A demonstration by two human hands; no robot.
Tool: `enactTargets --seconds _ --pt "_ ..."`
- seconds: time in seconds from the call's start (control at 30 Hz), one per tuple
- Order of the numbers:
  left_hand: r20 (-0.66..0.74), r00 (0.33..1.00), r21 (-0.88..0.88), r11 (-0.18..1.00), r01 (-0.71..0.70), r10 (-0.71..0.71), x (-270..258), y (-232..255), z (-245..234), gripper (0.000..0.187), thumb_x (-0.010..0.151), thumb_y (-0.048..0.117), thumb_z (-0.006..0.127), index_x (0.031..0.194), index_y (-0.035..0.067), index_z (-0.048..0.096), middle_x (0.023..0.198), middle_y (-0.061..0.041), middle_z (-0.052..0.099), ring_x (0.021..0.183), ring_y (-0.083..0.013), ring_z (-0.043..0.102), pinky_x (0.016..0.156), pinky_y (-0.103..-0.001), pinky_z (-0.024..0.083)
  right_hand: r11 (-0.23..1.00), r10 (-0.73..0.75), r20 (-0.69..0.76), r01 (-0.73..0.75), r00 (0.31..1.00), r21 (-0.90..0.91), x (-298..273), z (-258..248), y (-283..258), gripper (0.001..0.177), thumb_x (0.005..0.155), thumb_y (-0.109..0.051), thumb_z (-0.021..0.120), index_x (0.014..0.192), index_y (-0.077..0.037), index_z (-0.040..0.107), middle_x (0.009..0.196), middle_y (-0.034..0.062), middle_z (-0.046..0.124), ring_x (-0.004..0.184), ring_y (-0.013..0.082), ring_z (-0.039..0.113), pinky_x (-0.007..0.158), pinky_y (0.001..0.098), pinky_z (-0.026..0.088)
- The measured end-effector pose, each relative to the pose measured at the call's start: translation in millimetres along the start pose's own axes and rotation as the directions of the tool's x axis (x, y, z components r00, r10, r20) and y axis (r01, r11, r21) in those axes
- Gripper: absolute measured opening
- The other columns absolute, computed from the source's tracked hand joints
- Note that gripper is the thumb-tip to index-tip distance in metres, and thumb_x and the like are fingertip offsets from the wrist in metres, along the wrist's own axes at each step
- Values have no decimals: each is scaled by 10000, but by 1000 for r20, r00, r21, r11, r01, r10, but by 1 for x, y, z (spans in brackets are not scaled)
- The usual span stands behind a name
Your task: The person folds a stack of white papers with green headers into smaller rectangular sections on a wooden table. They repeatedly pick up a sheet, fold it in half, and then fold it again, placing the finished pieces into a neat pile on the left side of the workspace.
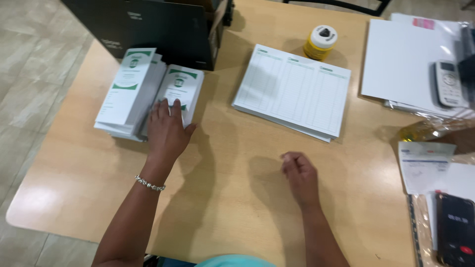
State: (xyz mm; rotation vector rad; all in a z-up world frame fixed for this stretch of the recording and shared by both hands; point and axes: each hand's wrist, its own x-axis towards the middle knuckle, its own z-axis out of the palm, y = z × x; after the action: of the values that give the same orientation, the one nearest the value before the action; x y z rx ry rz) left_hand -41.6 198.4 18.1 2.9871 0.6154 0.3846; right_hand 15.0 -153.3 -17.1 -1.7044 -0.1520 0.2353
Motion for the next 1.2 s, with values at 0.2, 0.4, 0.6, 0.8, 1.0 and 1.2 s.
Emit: enactTargets --seconds 0.2,0.4,0.6,0.8,1.0,1.2 --pt "-144 923 -358 851 -385 357 17 90 -3 642 837 342 828 1312 -47 642 1245 -299 635 1233 -497 592 1057 -543 460 905 -274 -475 57 836 -421 42 -58 -5 254 1038 -126 566 1247 6 622 1097 188 628 1032 301 635 893 425 517" --pt "-16 779 -570 635 -522 626 38 221 49 570 925 352 738 1384 36 617 1346 -220 642 1354 -411 551 1167 -506 407 674 -364 -434 -89 824 -733 77 -84 60 410 886 -179 610 1278 -165 730 1210 112 618 1117 388 627 967 562 481" --pt "100 717 -530 647 -548 690 51 288 97 480 987 382 651 1381 107 636 1346 -149 667 1361 -343 563 1167 -517 419 712 -230 -418 -141 879 -688 78 -86 59 415 944 -157 543 1313 -214 724 1265 64 599 1207 340 590 1017 521 435" --pt "104 723 -421 688 -590 683 55 298 98 300 975 233 676 1219 68 738 1100 -140 761 1110 -344 718 1025 -516 543 742 -233 -413 -114 881 -661 73 -82 46 465 926 -139 522 1329 -245 729 1244 54 628 1212 332 598 996 495 425" --pt "104 718 -362 699 -617 688 55 297 65 225 969 234 677 1072 64 786 963 -142 772 897 -343 763 814 -500 628 771 -245 -416 -84 876 -631 76 -84 54 492 918 -122 508 1345 -233 724 1232 81 648 1204 345 600 986 498 430" --pt "116 698 -342 689 -640 706 58 296 55 188 965 144 663 1072 40 778 924 -139 770 823 -327 766 719 -470 636 865 -191 -426 -53 884 -498 72 -82 37 534 904 -95 471 1379 -193 694 1208 80 664 1212 314 601 1014 483 429"
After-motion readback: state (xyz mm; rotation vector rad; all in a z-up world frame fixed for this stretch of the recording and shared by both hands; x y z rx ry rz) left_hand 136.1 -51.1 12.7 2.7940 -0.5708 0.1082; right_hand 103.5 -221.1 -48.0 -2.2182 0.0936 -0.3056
